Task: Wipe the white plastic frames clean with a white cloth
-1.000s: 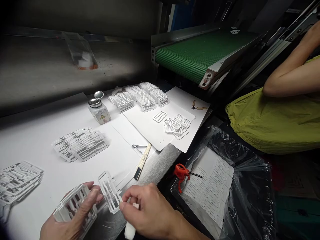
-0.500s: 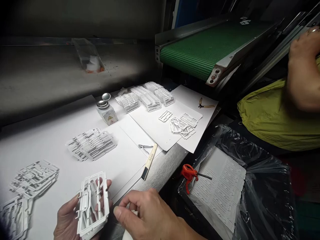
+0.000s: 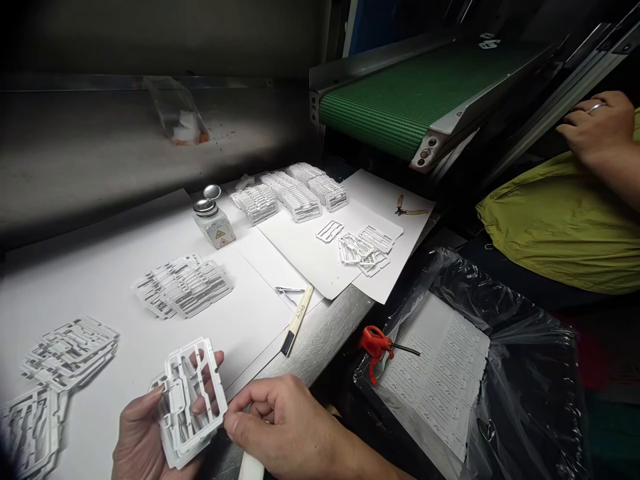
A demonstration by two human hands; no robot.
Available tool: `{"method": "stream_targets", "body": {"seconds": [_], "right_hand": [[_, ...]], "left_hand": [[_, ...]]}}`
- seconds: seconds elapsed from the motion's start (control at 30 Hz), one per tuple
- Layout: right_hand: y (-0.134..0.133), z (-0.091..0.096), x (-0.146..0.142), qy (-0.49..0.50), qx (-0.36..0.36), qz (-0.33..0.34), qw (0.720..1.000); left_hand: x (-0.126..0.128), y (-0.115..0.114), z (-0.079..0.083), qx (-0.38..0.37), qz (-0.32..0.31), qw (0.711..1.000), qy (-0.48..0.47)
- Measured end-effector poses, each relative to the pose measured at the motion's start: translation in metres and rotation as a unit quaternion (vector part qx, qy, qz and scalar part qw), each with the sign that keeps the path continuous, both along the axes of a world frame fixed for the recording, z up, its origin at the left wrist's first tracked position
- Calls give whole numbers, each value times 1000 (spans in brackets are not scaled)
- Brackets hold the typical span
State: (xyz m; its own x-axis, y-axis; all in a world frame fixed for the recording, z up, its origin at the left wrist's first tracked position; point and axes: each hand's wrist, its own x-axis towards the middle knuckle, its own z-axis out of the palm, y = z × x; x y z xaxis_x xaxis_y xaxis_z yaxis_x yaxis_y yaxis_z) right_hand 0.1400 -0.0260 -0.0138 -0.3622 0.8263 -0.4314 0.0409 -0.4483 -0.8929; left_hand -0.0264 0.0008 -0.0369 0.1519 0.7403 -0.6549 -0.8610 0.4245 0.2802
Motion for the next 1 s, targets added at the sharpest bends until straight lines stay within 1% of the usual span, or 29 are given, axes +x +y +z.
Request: {"method": "stream_targets", "body": {"seconds": [0.2, 0.37, 0.47, 0.63, 0.87, 0.93, 1.0], "right_hand": [[2, -2, 0, -8, 7, -4, 1000], [4, 2, -1, -9, 1, -10, 1000], [6, 4, -3, -5, -3, -24, 1000], [6, 3, -5, -4, -4, -33, 999], [4, 0, -4, 6, 7, -35, 999], [4, 0, -4, 14, 14, -36, 999], [4, 0, -3, 24, 23, -42, 999]], "left_hand": [[1, 0, 3, 10, -4, 1000, -6], [3, 1, 5, 20, -18, 1000, 1], [2, 1, 4, 17, -18, 1000, 3], [1, -2, 2, 24, -38, 999, -4], [0, -2, 0, 19, -18, 999, 25], [2, -1, 3, 8, -20, 999, 35], [5, 0, 9, -24, -15, 999, 44]]}}
